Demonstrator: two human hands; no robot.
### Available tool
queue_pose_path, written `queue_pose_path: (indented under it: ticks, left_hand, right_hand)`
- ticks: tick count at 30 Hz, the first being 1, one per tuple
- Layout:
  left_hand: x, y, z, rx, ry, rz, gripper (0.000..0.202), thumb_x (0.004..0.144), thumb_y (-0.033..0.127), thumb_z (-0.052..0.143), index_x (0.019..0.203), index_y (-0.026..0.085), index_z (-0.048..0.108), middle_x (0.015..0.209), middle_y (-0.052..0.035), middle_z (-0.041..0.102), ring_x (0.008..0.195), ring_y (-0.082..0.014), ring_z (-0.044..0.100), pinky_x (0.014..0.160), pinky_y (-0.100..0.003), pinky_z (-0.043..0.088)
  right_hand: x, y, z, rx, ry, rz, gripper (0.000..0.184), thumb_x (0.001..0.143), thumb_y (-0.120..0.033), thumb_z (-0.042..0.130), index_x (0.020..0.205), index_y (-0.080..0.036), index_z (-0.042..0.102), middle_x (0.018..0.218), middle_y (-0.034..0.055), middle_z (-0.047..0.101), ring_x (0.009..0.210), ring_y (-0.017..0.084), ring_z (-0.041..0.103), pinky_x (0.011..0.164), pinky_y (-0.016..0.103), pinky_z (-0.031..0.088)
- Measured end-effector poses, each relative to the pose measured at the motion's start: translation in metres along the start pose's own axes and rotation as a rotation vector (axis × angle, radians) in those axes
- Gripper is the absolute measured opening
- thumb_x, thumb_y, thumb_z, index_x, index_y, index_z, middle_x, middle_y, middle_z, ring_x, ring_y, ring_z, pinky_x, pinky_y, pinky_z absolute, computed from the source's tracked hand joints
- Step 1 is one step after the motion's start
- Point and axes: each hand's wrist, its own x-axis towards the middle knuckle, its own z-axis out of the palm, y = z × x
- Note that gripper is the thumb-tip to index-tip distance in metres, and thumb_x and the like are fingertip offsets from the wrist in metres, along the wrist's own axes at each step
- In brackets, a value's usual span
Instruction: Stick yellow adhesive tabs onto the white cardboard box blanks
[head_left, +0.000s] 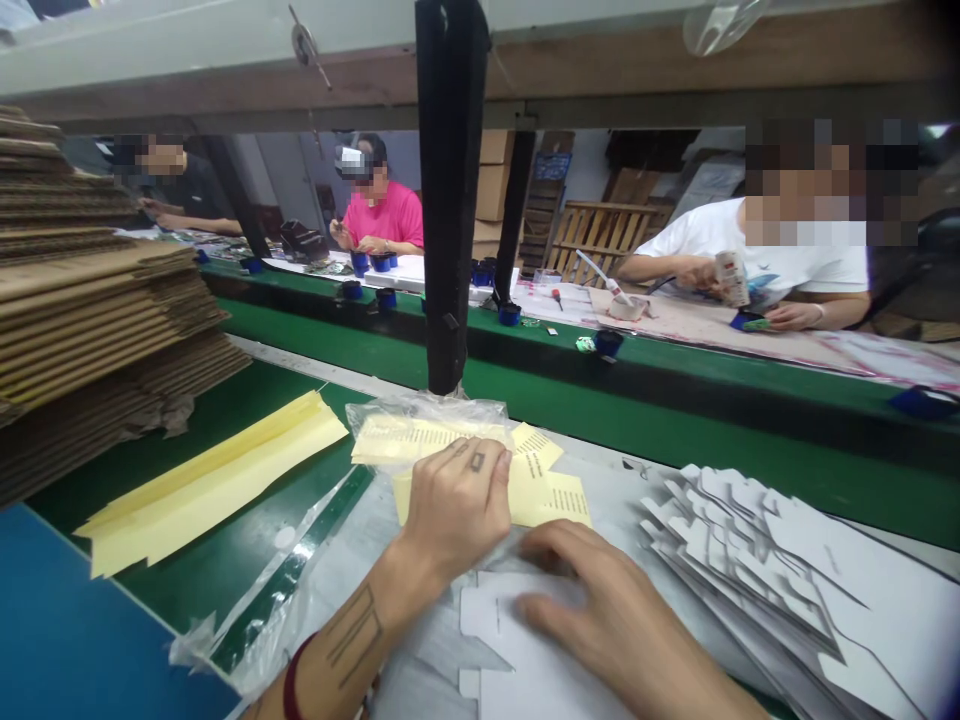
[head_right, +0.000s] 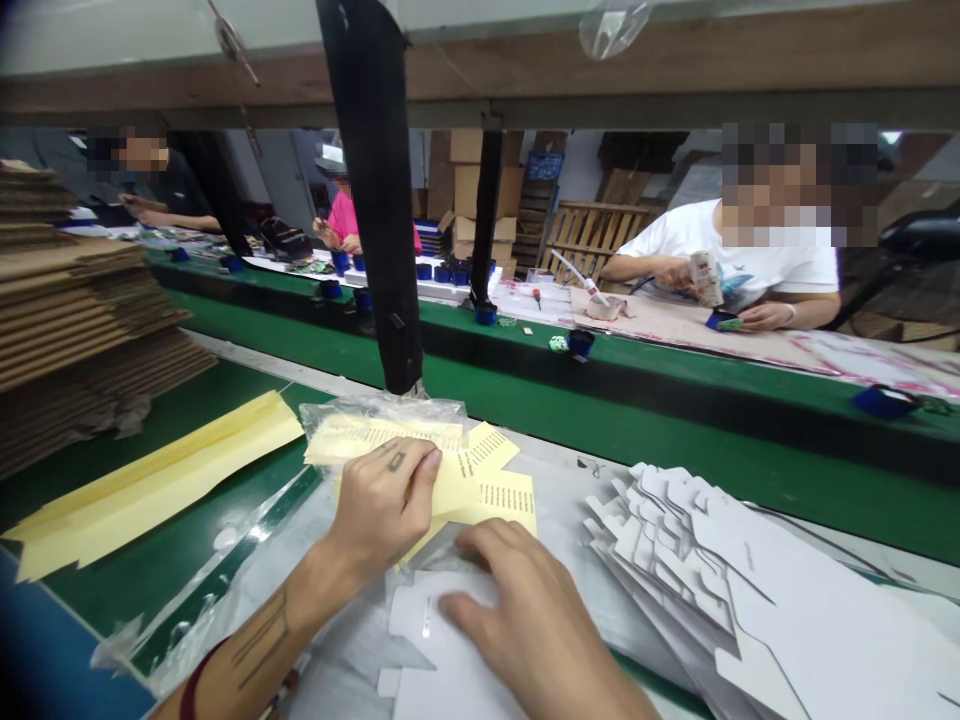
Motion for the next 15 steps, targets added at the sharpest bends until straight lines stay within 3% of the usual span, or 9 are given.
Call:
queue_pose_path:
  ticks: [2, 4, 9, 15]
  left_hand:
    - [0.000, 0.000, 0.000, -0.004, -0.006, 0.003, 0.022, 0.092, 0.014, 0.043, 0.076, 0.017, 0.057, 0.068, -0.0031, 0.065, 0.062, -0.0182, 0.061, 0.057, -0.030, 0.044]
    - [0.000, -0.001, 0.000, -0.010, -0.013, 0.008, 0.022, 0.092, 0.013, 0.043, 0.077, 0.017, 0.058, 0.067, -0.0031, 0.065, 0.061, -0.0180, 0.061, 0.057, -0.030, 0.045]
    - [0.001, -0.003, 0.000, -0.020, -0.012, 0.011, 0.020, 0.092, 0.013, 0.045, 0.077, 0.016, 0.059, 0.067, -0.0035, 0.065, 0.062, -0.0181, 0.062, 0.057, -0.030, 0.044]
    - [0.001, -0.002, 0.000, -0.021, -0.010, 0.007, 0.020, 0.092, 0.014, 0.045, 0.078, 0.017, 0.059, 0.068, -0.0029, 0.065, 0.062, -0.0177, 0.062, 0.058, -0.030, 0.045]
  right_hand:
    - [-0.006, 0.000, -0.005, -0.169, -0.069, 0.044, 0.046, 0.059, -0.029, 0.076, 0.103, -0.023, 0.066, 0.112, 0.0072, 0.063, 0.105, 0.032, 0.054, 0.090, 0.042, 0.040]
    - [-0.009, 0.001, -0.005, -0.260, -0.108, 0.092, 0.054, 0.054, -0.029, 0.080, 0.105, -0.022, 0.067, 0.115, 0.0089, 0.061, 0.107, 0.035, 0.051, 0.092, 0.046, 0.037]
    - [-0.008, 0.001, -0.006, -0.207, -0.133, 0.184, 0.036, 0.058, -0.025, 0.077, 0.091, -0.022, 0.063, 0.103, 0.0048, 0.061, 0.097, 0.029, 0.052, 0.084, 0.039, 0.037]
    - [-0.015, 0.002, -0.016, -0.033, -0.029, 0.186, 0.019, 0.062, -0.019, 0.069, 0.074, -0.023, 0.054, 0.085, 0.0005, 0.062, 0.083, 0.022, 0.053, 0.070, 0.030, 0.037]
